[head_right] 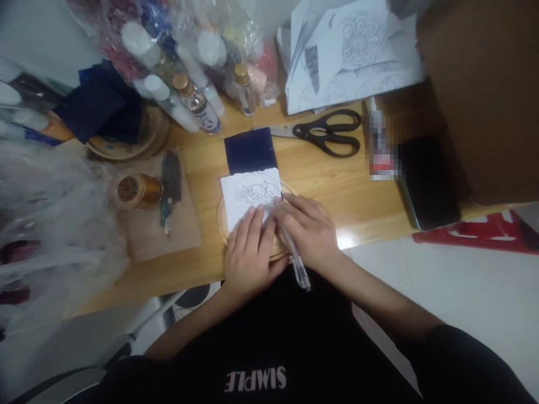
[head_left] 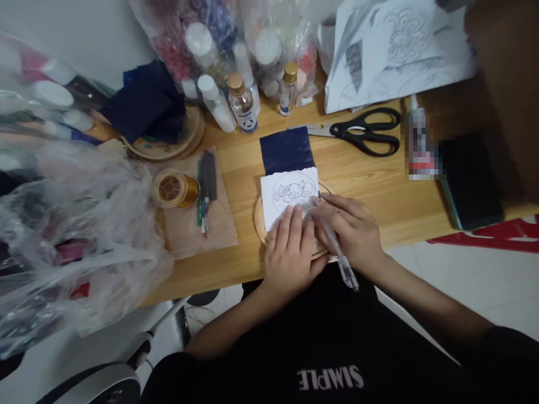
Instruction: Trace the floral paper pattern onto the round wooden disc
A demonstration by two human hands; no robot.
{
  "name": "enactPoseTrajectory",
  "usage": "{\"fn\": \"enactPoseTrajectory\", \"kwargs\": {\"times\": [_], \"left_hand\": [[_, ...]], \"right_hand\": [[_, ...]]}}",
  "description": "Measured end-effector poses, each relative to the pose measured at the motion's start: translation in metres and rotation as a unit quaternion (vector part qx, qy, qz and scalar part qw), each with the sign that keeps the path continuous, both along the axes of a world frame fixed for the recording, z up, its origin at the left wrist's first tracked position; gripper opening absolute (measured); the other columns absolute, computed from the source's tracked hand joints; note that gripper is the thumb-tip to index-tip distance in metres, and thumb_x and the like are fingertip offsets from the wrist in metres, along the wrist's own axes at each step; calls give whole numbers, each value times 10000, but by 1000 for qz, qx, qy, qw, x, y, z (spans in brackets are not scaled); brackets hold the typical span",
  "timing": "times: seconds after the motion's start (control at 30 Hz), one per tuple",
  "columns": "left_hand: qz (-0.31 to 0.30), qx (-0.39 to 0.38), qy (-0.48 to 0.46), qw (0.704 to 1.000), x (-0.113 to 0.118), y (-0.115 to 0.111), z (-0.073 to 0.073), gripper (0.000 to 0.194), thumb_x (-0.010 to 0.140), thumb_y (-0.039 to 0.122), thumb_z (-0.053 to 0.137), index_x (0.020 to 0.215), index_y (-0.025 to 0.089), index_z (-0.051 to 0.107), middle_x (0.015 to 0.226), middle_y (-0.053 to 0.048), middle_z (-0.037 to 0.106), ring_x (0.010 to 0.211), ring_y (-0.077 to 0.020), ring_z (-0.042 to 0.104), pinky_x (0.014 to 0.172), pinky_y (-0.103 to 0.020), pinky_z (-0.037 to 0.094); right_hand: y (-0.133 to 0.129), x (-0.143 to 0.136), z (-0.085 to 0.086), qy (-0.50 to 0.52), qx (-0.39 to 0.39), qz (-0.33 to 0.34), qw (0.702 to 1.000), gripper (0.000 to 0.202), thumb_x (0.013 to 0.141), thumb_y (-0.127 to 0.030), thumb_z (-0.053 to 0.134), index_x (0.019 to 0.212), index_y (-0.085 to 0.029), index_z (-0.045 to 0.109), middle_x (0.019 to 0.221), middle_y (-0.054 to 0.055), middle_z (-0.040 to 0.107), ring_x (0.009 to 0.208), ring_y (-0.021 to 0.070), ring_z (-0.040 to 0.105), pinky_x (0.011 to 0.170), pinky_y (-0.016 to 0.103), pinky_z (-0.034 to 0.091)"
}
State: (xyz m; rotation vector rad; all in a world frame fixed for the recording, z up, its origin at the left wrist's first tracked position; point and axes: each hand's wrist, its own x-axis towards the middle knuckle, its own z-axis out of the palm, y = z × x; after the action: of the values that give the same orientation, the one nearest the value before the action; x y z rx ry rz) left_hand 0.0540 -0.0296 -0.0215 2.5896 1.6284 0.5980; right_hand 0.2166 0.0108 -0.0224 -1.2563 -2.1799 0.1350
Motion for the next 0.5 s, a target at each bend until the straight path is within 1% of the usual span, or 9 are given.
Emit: {"fn": "enactPoseTrajectory", "kwargs": {"times": [0.17, 0.23, 0.33, 0.43, 0.5], "left_hand": [[15, -1, 7, 1000, -9, -5, 2, 660, 954, 611, 419, 1379, 115, 512, 1445, -220, 527, 1378, -330, 469, 1089, -436, 396], [20, 1, 14, 1000, -14, -8, 1, 662, 952, 617, 416, 1389, 127, 500, 1444, -222, 524, 1372, -339, 472, 1094, -450, 388], [26, 11, 22, 999, -18, -11, -2, 653, 953, 626, 401, 1385, 148, 504, 1441, -227, 521, 1362, -348, 482, 1114, -463, 359], [34, 29, 26, 999, -18, -12, -5, 664, 945, 646, 397, 1377, 154, 508, 1428, -222, 535, 1355, -342, 491, 1126, -454, 341], [39, 41, 28, 998, -17, -11, -6, 684, 935, 675, 389, 1370, 161, 510, 1414, -211, 552, 1351, -328, 498, 1129, -443, 339]], "right_hand": [[1, 1, 0, -14, 15, 8, 1000, 287, 837, -193, 642, 1117, -234, 687, 1121, 66, 759, 1117, 247, 692, 876, 403, 575], [1, 1, 0, -21, 25, 9, 999, 277, 830, -187, 638, 1100, -224, 688, 1099, 65, 764, 1104, 246, 694, 870, 398, 575], [2, -1, 0, -27, 20, -5, 999, 263, 824, -186, 623, 1074, -236, 686, 1077, 53, 768, 1082, 238, 698, 862, 394, 576], [3, -3, 4, 6, 3, -22, 1000, 269, 809, -191, 607, 1062, -242, 685, 1011, 58, 773, 1035, 241, 708, 837, 398, 578], [7, -4, 8, 44, -22, -35, 998, 259, 792, -198, 600, 1029, -242, 694, 957, 58, 770, 989, 242, 713, 821, 403, 578]]}}
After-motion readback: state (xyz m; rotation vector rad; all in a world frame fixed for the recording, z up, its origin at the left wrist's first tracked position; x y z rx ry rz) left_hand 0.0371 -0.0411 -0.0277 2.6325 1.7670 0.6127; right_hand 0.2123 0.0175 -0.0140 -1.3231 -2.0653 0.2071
